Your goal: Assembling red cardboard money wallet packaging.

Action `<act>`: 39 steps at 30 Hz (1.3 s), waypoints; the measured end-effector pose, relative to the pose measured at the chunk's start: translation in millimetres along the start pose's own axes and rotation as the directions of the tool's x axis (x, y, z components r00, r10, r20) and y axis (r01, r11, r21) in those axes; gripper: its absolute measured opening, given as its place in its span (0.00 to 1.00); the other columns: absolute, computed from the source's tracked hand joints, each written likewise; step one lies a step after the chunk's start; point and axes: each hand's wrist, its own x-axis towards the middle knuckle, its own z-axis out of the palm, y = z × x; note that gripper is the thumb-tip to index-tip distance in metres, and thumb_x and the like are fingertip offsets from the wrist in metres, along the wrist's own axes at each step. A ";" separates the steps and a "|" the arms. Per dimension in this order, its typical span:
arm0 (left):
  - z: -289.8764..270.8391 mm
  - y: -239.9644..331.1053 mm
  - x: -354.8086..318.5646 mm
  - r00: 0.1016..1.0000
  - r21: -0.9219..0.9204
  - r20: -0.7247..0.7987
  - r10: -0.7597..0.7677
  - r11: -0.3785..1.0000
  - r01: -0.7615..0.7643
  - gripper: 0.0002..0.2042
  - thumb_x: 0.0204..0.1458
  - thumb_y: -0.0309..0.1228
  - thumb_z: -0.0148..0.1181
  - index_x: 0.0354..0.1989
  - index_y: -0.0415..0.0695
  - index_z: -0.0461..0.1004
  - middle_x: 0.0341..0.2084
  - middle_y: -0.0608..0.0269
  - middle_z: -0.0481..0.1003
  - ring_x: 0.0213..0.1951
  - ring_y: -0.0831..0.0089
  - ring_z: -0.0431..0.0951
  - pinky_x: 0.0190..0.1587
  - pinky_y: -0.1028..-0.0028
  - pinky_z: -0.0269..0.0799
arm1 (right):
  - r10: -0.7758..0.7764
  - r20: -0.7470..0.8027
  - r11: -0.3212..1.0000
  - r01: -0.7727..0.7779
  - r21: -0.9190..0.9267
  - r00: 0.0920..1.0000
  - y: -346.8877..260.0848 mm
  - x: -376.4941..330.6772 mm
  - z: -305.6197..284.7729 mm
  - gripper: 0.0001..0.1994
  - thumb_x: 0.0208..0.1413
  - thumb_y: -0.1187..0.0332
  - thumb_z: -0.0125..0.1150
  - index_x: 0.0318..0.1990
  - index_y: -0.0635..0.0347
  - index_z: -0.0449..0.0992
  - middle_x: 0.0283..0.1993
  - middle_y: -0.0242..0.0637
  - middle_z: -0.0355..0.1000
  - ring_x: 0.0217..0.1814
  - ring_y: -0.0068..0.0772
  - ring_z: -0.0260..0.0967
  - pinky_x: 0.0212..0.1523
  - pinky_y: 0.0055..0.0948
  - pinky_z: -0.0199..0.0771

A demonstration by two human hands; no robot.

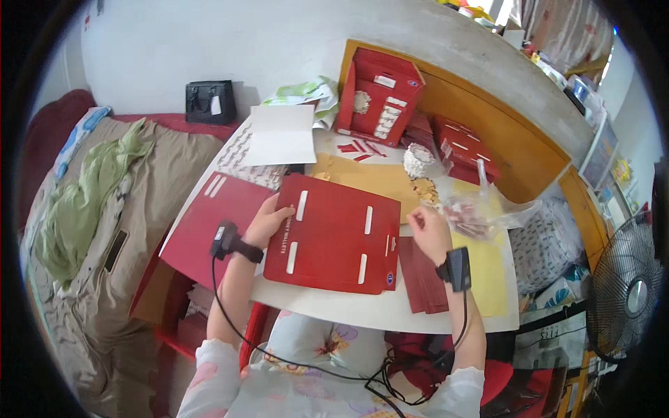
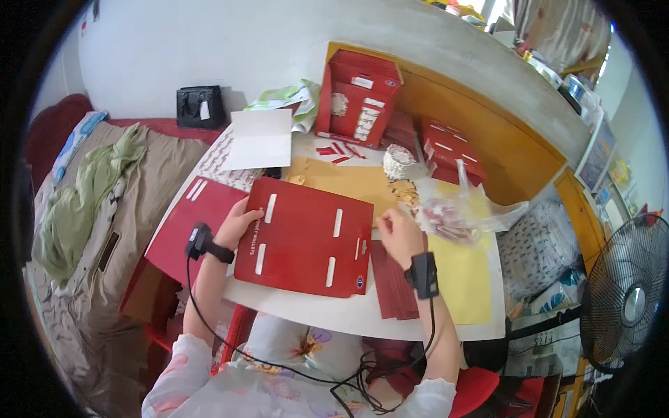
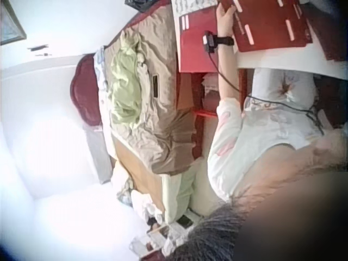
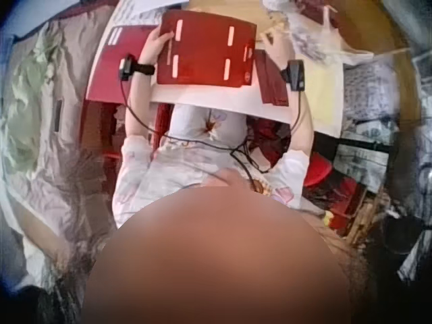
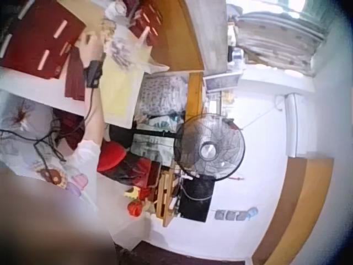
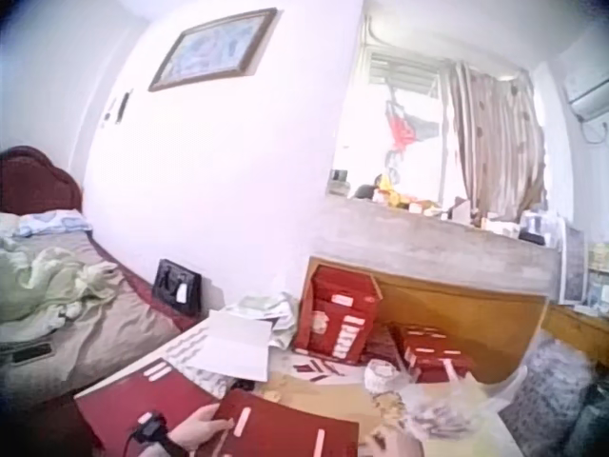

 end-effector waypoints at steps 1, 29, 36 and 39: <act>-0.6 -2.3 -1.8 0.998 -0.012 0.043 0.049 0.999 -0.049 0.19 0.52 0.20 0.49 0.54 0.35 0.63 0.42 0.59 0.73 0.43 0.74 0.74 0.45 0.74 0.71 | -0.009 0.016 1.000 0.009 0.011 1.000 -17.6 -9.7 3.7 0.08 0.51 0.66 0.59 0.32 0.62 0.73 0.30 0.45 0.73 0.32 0.45 0.73 0.32 0.40 0.70; 75.6 -72.4 -26.4 0.830 0.850 0.484 0.278 0.075 -0.521 0.45 0.45 0.59 0.56 0.61 0.32 0.54 0.62 0.32 0.49 0.66 0.42 0.46 0.62 0.45 0.46 | 0.265 0.451 0.238 -0.511 0.826 0.852 -24.4 -27.0 61.0 0.21 0.57 0.74 0.53 0.58 0.67 0.60 0.60 0.49 0.60 0.57 0.35 0.64 0.51 0.32 0.68; 74.1 -65.2 -31.7 0.837 0.849 0.466 0.285 0.123 -0.514 0.50 0.40 0.62 0.59 0.61 0.30 0.53 0.61 0.28 0.48 0.65 0.41 0.47 0.61 0.47 0.49 | 0.312 0.488 0.195 -0.557 0.807 0.816 -23.5 -25.7 58.7 0.18 0.58 0.72 0.52 0.55 0.66 0.63 0.56 0.45 0.66 0.52 0.30 0.65 0.47 0.31 0.68; 74.6 -60.5 -34.0 0.829 0.841 0.480 0.286 0.119 -0.528 0.52 0.37 0.63 0.60 0.61 0.30 0.53 0.61 0.29 0.50 0.65 0.42 0.48 0.61 0.48 0.49 | 0.289 0.498 0.203 -0.561 0.803 0.818 -18.9 -25.8 59.5 0.17 0.58 0.71 0.52 0.54 0.65 0.64 0.52 0.43 0.70 0.49 0.26 0.66 0.44 0.27 0.67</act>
